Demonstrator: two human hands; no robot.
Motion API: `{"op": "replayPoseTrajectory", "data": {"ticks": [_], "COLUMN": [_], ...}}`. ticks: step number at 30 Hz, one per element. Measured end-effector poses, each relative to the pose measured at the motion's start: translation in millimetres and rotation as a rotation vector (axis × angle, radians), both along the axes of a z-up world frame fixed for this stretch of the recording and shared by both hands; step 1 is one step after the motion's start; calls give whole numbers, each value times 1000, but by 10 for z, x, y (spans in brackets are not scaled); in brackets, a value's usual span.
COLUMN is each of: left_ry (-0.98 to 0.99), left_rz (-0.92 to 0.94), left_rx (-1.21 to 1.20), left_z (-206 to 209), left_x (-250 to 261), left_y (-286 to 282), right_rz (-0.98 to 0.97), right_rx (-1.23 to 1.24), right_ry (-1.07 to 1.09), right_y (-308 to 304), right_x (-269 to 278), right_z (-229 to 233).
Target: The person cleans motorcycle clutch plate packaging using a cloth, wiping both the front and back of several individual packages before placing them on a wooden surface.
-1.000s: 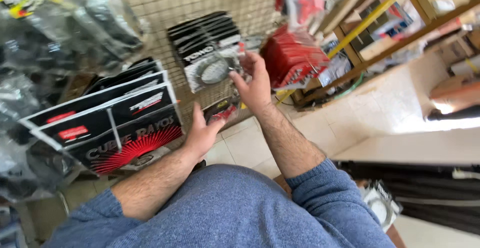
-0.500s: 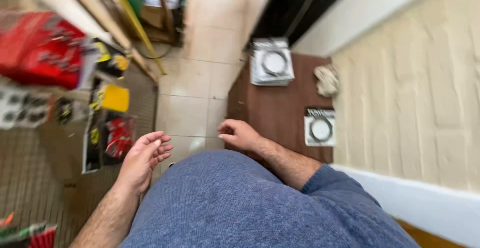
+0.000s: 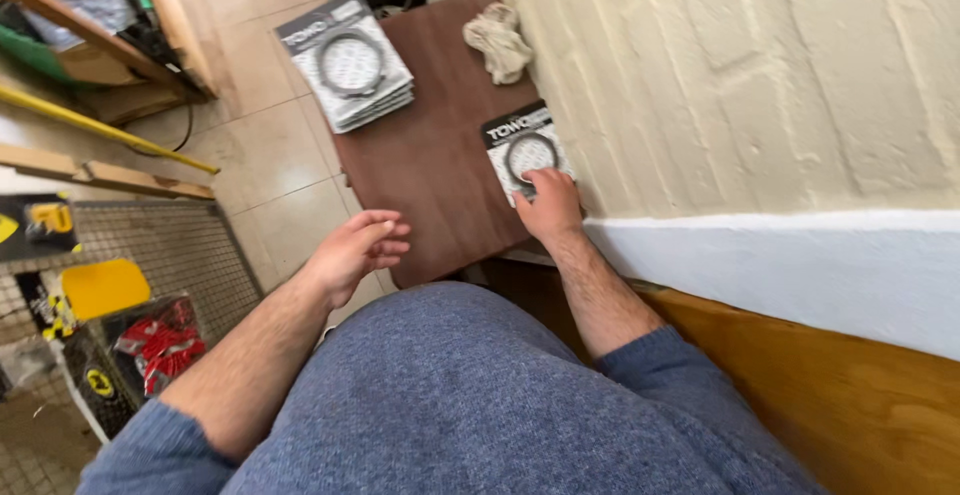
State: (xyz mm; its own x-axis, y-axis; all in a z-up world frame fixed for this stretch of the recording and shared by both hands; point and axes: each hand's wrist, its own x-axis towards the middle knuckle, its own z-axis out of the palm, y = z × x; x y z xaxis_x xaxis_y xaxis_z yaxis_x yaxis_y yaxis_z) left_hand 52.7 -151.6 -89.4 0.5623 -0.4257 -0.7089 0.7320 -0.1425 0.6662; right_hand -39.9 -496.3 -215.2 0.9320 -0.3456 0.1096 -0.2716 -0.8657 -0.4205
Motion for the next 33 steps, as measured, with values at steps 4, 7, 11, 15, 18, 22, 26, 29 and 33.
{"op": "replayPoseTrajectory", "data": {"ticks": [4, 7, 11, 15, 18, 22, 26, 29, 33], "left_ry": [10, 4, 3, 8, 0, -147, -294, -492, -515], "left_rz": [-160, -253, -357, -348, -302, -100, 238, 271, 288], "left_rx": [-23, -12, 65, 100, 124, 114, -79, -99, -170], "left_z": [-366, -576, -764, -887, -785, -711, -495, -79, 482], "left_x": [41, 18, -15, -2, 32, 81, 227, 188, 28], "left_y": [-694, -1111, -1400, -1518, -1566, -1546, -1288, -916, -260], "right_rz": [-5, 35, 96, 157, 178, 283, 461, 404, 412], "right_rx": [-103, -140, -152, -179, -103, -48, -60, -49, 219], "right_ry": [313, 369, 294, 191, 145, -104, -382, -609, -686], "right_y": [-33, -36, -75, -76, 103, 465, 747, 898, 1095], "right_x": [147, 223, 209, 206, 223, 286, 400, 495, 528], "right_z": [129, 177, -72, -263, -47, 290, 568, 968, 1620]}}
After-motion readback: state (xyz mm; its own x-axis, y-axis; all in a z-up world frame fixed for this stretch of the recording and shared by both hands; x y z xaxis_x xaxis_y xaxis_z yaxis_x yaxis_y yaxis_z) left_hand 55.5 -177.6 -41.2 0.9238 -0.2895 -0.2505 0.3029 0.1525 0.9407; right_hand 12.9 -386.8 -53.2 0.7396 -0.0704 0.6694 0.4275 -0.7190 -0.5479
